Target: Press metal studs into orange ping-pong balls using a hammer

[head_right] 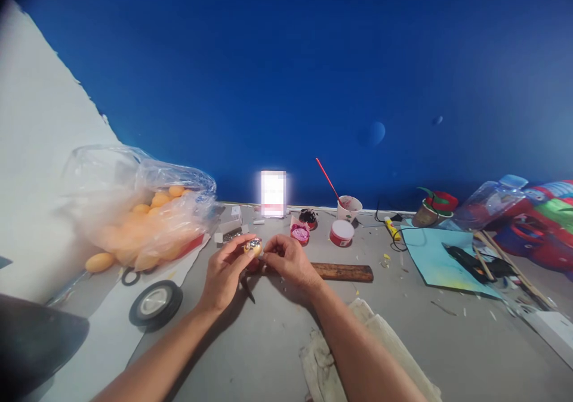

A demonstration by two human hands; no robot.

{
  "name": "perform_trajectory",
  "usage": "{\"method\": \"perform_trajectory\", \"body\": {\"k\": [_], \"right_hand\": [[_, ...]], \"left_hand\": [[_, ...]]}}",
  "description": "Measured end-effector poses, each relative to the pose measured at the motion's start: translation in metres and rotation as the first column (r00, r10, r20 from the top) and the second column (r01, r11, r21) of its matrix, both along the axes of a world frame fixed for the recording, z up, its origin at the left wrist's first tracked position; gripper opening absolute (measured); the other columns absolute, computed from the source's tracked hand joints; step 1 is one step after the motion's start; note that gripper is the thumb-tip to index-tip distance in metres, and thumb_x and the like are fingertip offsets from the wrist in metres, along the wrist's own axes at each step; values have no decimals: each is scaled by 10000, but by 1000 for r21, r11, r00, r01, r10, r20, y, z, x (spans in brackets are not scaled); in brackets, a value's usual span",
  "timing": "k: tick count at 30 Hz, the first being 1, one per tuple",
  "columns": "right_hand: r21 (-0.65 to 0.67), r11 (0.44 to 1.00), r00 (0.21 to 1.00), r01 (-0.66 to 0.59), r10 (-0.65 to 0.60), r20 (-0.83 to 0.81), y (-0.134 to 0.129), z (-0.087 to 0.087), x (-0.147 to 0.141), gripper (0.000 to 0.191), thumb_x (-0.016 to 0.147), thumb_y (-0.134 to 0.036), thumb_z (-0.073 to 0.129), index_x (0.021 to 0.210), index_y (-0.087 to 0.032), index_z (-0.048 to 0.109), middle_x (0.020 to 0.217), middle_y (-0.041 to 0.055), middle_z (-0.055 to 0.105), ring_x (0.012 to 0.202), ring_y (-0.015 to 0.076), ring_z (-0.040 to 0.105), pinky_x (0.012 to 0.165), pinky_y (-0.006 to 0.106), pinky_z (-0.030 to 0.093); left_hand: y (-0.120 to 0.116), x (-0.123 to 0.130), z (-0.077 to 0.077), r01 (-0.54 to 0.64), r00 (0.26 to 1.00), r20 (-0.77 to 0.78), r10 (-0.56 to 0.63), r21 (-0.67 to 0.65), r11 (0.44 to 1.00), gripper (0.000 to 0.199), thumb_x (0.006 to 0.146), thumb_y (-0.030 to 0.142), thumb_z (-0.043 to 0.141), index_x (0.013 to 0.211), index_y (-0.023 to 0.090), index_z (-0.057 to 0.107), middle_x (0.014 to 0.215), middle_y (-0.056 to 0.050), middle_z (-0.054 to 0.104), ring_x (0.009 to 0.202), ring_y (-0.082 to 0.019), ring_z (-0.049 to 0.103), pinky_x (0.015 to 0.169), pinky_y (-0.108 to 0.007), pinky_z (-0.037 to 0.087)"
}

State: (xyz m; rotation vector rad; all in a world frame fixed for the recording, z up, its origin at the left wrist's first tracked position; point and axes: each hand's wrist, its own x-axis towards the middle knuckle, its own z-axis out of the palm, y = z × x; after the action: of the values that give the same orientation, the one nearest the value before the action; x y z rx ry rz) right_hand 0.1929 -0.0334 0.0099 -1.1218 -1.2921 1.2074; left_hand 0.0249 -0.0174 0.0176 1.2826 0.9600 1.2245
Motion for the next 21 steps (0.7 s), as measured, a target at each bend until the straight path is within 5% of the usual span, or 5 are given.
{"method": "perform_trajectory", "body": {"k": [4,8,11,17,21], "right_hand": [[179,984,889,20,-99,447,-2,-1,-1,105,769,-174,649,873,-189,658,832,10,681,726,153,598,673,272,449],[217,973,495,-76,-152,855,-7,2,-4,210,809,-258,763,997,-192,697,1012,72,703,945,233,627,806,328,433],[121,989,316,-83,-89,944,-8,1,-9,285,850,-397,800,1028,-200,695,1057,85,706,1004,259,638,825,335,428],[142,984,182,-106,-122,976,-11,-1,-17,237,947,-362,728,1075,-170,677,1102,115,710,1044,274,656,826,335,425],[192,977,204,-95,-170,964,-17,13,-16,144,1023,-264,571,1010,-173,682,1020,104,730,928,241,688,729,317,392]], "left_hand": [[9,-3,-5,-91,996,-19,92,23,996,448,734,360,824,1126,170,719,972,-65,772,790,-174,713,714,-261,570],[16,-3,-10,-129,991,18,129,11,992,523,690,312,821,1172,174,672,1051,-92,771,904,-213,740,786,-298,584],[16,-4,-9,-149,989,11,148,45,988,494,705,342,820,1143,174,666,1072,-100,763,915,-214,731,807,-313,580],[19,-8,-7,-177,983,73,171,85,980,499,736,383,810,1159,181,637,1081,-104,750,928,-225,730,767,-312,583],[30,-16,-11,-245,967,105,234,110,963,505,770,394,785,1198,189,611,1083,-98,745,904,-217,743,804,-332,591]]}}
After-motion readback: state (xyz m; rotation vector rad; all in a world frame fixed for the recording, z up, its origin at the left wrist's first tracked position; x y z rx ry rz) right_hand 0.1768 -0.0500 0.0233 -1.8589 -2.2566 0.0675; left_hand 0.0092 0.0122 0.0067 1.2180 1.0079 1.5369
